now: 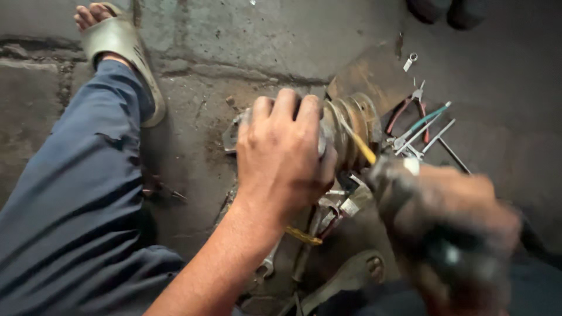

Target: The person sits on the floor and cleans a cylindrical mechanical part with a ribbed surface. They use a wire brush and a hammer to scrape and remove dirt and grime from the part's surface. Various tools are scattered on the floor around the workspace.

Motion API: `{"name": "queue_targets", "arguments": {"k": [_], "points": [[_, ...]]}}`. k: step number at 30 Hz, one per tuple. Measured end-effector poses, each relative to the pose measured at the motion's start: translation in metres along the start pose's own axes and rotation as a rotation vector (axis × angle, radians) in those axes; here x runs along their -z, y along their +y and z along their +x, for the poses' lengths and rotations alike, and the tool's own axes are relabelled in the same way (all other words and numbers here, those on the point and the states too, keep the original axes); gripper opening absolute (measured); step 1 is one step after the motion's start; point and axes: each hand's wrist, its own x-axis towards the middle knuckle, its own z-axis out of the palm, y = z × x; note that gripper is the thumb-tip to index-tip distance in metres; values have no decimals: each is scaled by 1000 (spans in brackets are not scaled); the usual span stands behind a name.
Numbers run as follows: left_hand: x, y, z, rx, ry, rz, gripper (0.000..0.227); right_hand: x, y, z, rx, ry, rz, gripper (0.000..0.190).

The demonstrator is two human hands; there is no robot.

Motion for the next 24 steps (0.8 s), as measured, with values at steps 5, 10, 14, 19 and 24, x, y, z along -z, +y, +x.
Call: {"name": "queue_targets", "arguments": {"k": [5, 10, 14, 19, 24], "points": [[-1, -5, -1, -5, 16, -65, 60, -10, -7, 4, 122, -30, -44, 49], [-4, -6, -5, 13, 15, -104, 73, -32, 10, 7, 125, 102, -25, 58], [-3, -6, -3, -2, 28, -65, 79, -31, 8, 11, 127, 39, 148, 64], [-6, -10, -8, 28, -2, -35, 73, -29, 11, 3, -32, 249, 218, 62], [-9, -6, -9, 56, 15, -114, 80, -37, 10, -4, -30, 244, 152, 61]]}}
